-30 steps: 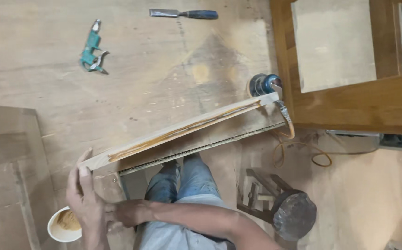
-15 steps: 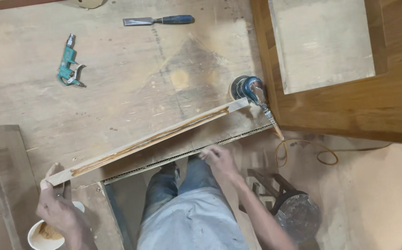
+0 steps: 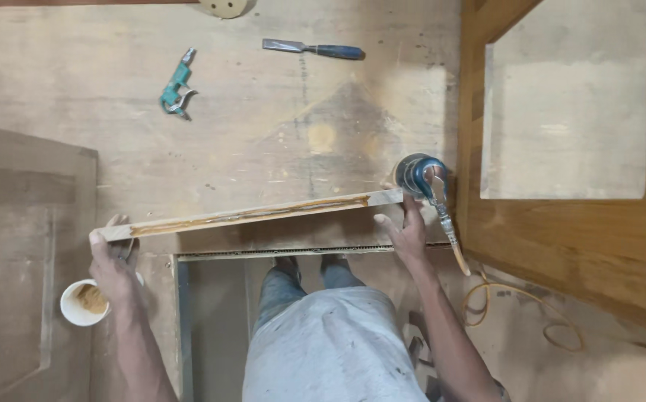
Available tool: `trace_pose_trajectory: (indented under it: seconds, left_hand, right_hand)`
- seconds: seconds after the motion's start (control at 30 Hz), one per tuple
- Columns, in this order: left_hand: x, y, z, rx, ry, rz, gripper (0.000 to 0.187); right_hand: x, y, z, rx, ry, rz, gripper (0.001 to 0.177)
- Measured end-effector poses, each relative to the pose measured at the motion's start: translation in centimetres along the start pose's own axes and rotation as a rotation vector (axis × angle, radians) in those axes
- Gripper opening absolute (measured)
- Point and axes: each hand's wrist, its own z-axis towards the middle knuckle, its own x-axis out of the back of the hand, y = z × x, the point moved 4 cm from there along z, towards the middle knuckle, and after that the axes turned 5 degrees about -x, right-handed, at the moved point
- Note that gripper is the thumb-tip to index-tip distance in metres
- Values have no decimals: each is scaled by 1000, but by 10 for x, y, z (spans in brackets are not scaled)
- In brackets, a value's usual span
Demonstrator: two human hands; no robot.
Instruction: The person sands the surface and edges of a wooden board using a power sander, turning the board over and holding it in different orientations to reach all sides.
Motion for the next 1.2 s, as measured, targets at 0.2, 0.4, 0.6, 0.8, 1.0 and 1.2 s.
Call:
trace_pose_trajectory:
  seconds: [0.2,0.4,0.6,0.8,1.0,1.2]
  left_hand:
    - [-6,-13,1,-12,38,-90,66]
    - [-14,-21,-2,23,155,-269,67]
    - [-35,-81,8,169,69,-605,83]
    - [-69,-51,-10,262,33,-344,77]
    - [-82,190,-131,-630,-325,-104,87]
    - [-99,251,-185,-936,-275,185,46]
  right_hand:
    - [-37,118,47,180,102,217,52]
    - [12,-33,27,285,-82,452,32]
    - [73,-159,22,673,-18,321,49]
    - [83,-314,-19,1069,4,-147,28]
    - [54,-375,-35,1274,-157,-314,31]
    - [10,-403,-53,1434,-131,-317,11]
